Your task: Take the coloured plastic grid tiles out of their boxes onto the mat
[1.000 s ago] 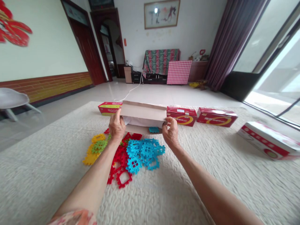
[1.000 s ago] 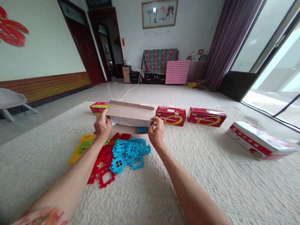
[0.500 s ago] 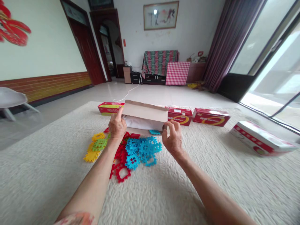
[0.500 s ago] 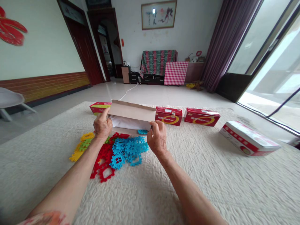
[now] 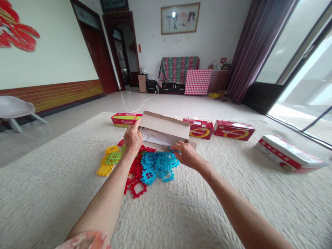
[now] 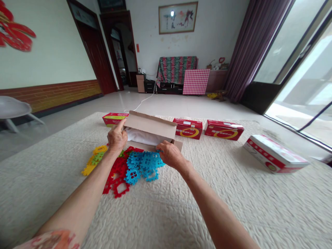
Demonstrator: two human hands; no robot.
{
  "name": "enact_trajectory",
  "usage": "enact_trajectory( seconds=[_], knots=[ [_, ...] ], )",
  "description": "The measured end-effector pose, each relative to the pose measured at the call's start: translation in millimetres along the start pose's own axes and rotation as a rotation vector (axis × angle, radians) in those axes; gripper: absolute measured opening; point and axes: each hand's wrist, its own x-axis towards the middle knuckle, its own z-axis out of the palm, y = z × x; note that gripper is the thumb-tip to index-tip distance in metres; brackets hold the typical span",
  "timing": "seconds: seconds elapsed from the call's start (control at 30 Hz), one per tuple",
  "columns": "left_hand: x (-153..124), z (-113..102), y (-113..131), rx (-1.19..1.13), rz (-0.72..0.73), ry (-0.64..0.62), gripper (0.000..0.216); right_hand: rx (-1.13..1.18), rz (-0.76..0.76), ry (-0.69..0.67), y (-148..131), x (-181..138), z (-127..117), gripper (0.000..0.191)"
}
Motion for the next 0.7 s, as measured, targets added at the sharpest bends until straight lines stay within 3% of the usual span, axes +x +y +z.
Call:
enact_trajectory(
  seconds=[0.17,0.3,0.37,0.53,0.63,0.7],
  knots=[
    [-2.7,4.4,-2.2,-0.005,-0.035,-0.022,0.052,0.202,-0.056,0.351,-9.6,-5.1,-6.2,0.020],
    [-2.3,6.1,-1.6,0.012,-0.092,-0.044,0.052,0.330,-0.190,0.299,-33.2,-11.7,-3.3,0.020],
    [-1.3,5.5,0.8,-0.002,-0.112,-0.057,0.054,0.324,-0.220,0.345,-41.4,-14.6,-5.2,0.020],
    [-2.7,-2.6,22.0,-0.124,-0.158,-0.121,0.059,0.070,-0.033,0.964,-24.8,-27.7,-38.5,0.020],
    [-9.7,-8.8,46.7,-0.172,-0.189,-0.209,0.061,-0.008,0.172,1.195,-1.7,-48.1,-64.5,0.021],
    [-17.4,-11.4,65.5,-0.179,-0.200,-0.287,0.061,0.078,0.355,1.268,9.2,-66.6,-74.6,0.022]
  ],
)
